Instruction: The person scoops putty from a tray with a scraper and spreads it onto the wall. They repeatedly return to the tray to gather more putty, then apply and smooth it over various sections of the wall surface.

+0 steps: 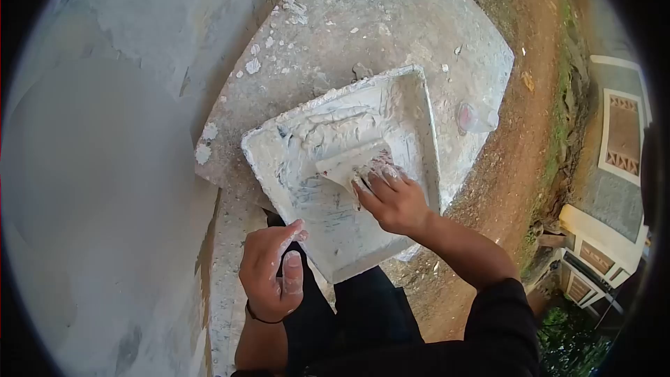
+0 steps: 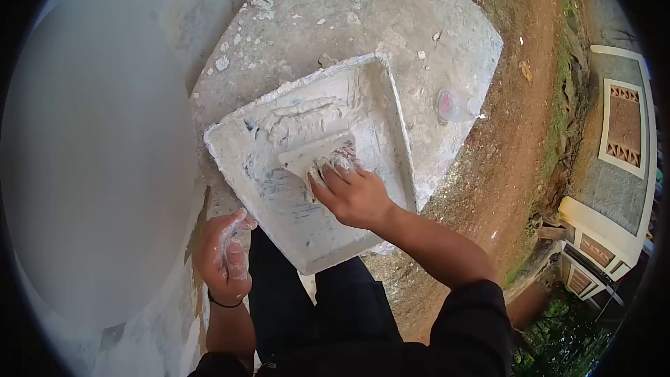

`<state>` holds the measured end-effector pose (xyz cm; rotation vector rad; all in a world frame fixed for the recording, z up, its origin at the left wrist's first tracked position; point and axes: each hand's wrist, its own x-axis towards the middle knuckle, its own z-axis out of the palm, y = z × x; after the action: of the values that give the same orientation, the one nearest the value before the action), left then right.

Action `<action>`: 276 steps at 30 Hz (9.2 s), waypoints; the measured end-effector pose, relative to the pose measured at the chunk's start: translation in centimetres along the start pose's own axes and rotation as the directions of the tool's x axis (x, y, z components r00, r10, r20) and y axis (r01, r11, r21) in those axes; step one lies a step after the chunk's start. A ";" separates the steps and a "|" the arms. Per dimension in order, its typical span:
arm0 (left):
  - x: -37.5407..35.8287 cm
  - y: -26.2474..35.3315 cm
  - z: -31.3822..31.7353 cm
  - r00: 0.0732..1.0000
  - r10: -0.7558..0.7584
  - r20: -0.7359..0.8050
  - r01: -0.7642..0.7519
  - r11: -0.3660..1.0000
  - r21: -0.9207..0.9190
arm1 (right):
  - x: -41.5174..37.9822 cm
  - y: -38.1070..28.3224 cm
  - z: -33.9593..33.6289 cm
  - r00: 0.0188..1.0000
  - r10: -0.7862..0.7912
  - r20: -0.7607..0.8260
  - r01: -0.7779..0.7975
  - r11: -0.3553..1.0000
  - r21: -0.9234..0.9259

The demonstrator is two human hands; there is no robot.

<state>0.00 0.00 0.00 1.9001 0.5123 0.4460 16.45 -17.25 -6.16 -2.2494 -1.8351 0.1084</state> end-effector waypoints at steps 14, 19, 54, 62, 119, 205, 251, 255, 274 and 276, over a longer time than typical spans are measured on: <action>-1.1 7.1 -4.8 0.997 0.051 -0.056 -0.046 0.995 0.091 | 4.1 -0.2 -1.9 0.994 0.100 0.054 -0.104 0.991 0.084; -3.6 10.3 -8.4 0.989 0.047 -0.138 -0.032 0.994 0.105 | 2.7 -0.2 -5.8 0.756 0.654 -0.020 -0.531 0.630 0.567; -43.5 21.6 -30.9 0.897 0.171 -0.408 -0.180 0.983 0.015 | -9.3 -28.7 -8.6 0.519 0.707 0.481 0.316 -0.681 0.660; -47.4 27.0 -33.6 0.822 0.163 -0.545 -0.143 0.987 0.078 | -5.5 -44.8 -11.5 0.876 0.212 0.434 -0.005 -0.894 0.447; -63.1 29.8 -50.3 0.672 0.523 -0.525 -0.314 0.843 0.437 | 9.4 -76.5 -24.4 0.456 0.236 -0.858 0.352 0.837 0.418; -58.3 29.7 -48.5 0.672 0.542 -0.505 -0.367 0.836 0.408 | 7.7 -75.1 -25.3 0.704 0.280 -0.653 0.490 0.474 0.732; -51.4 29.3 -43.7 0.741 0.454 -0.494 -0.331 0.888 0.320 | 15.3 -64.7 -22.7 0.748 0.186 -0.637 0.522 0.428 0.738; -48.7 29.1 -42.6 0.751 0.427 -0.503 -0.293 0.899 0.326 | 18.3 -60.4 -22.5 0.572 0.317 -0.757 0.533 0.557 0.637; -56.8 28.7 -46.6 0.706 0.473 -0.528 -0.395 0.881 0.261 | 9.3 -81.4 -23.1 0.513 0.129 -0.849 0.553 0.706 0.442; -57.5 28.6 -46.5 0.691 0.475 -0.546 -0.427 0.877 0.221 | 7.9 -81.7 -23.4 0.489 0.115 -0.865 0.565 0.713 0.415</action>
<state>-68.57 -5.11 39.44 1.9396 0.4479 1.3990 -55.19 2.42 35.87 -1.1103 -1.2024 -0.3162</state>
